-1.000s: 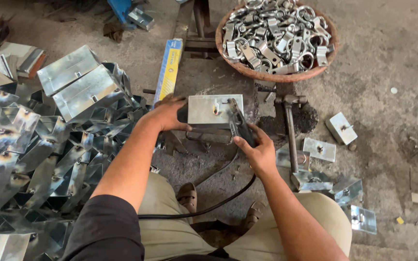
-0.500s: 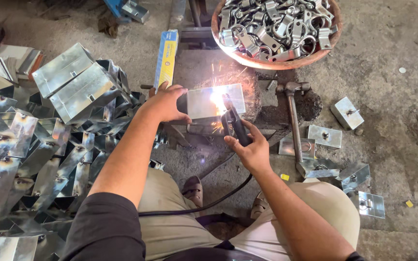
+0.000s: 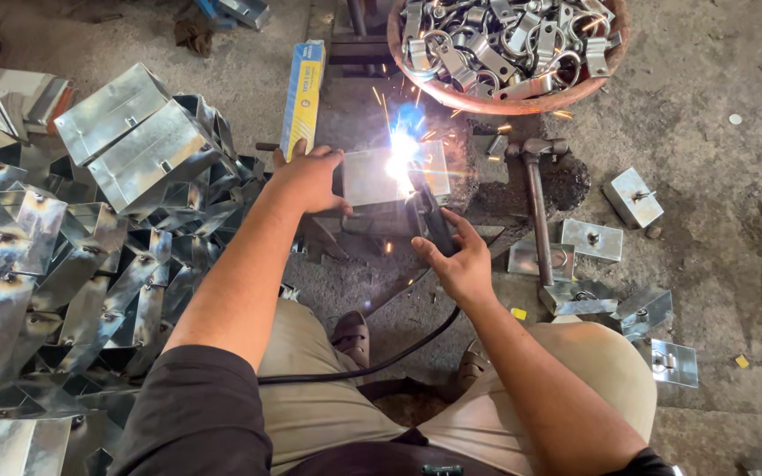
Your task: The person sits on the floor and repeatedly picks up rectangular metal plates and metal rings, then welds the rings onto the plates using a handheld welding torch. Finished pieces are placed on the floor nearby.
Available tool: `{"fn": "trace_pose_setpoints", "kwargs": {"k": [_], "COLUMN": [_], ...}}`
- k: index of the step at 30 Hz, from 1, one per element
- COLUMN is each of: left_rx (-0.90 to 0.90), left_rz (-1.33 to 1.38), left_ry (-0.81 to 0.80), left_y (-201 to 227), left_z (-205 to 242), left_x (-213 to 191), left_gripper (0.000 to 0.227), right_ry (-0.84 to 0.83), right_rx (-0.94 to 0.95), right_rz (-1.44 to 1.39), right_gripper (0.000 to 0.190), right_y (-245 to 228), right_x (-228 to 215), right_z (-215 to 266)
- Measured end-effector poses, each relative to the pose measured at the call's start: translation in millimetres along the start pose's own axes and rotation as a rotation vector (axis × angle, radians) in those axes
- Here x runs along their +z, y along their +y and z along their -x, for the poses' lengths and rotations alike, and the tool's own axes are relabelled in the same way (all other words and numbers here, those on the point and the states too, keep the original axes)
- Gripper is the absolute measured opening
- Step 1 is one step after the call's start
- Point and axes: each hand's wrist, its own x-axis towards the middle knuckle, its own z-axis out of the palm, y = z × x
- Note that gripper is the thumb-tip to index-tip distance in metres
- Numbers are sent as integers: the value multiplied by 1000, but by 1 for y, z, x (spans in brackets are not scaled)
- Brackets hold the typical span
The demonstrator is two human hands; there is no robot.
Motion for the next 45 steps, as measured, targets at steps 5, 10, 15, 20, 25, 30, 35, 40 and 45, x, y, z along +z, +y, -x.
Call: {"fn": "trace_pose_setpoints", "kwargs": {"k": [5, 10, 15, 20, 25, 30, 35, 40, 45], "left_rx": [-6, -5, -22, -32, -31, -19, 178, 546, 715], "left_rz": [-18, 5, 18, 37, 33, 68, 120, 625, 401], "left_ry": [4, 7, -9, -27, -30, -10, 500, 394, -277], "left_y": [1, 0, 1, 1, 5, 6, 27, 85, 121], "left_z": [-2, -2, -2, -1, 3, 10, 39, 80, 86], "left_x": [2, 2, 3, 1, -3, -10, 16, 102, 157], "left_gripper": [117, 117, 117, 117, 120, 119, 87, 49, 69], "right_ry": [33, 23, 12, -3, -13, -5, -46, -43, 15], "right_rx": [-62, 5, -26, -2, 57, 10, 219, 98, -162], "right_rz": [117, 104, 86, 86, 106, -203, -823, -691, 290], "right_gripper": [78, 82, 80, 84, 87, 72, 54, 59, 37], "right_y": [1, 0, 0, -2, 6, 22, 0, -29, -40], "right_x": [0, 3, 3, 2, 0, 1, -18, -40, -23], "right_z": [2, 3, 4, 3, 1, -5, -19, -7, 19]}}
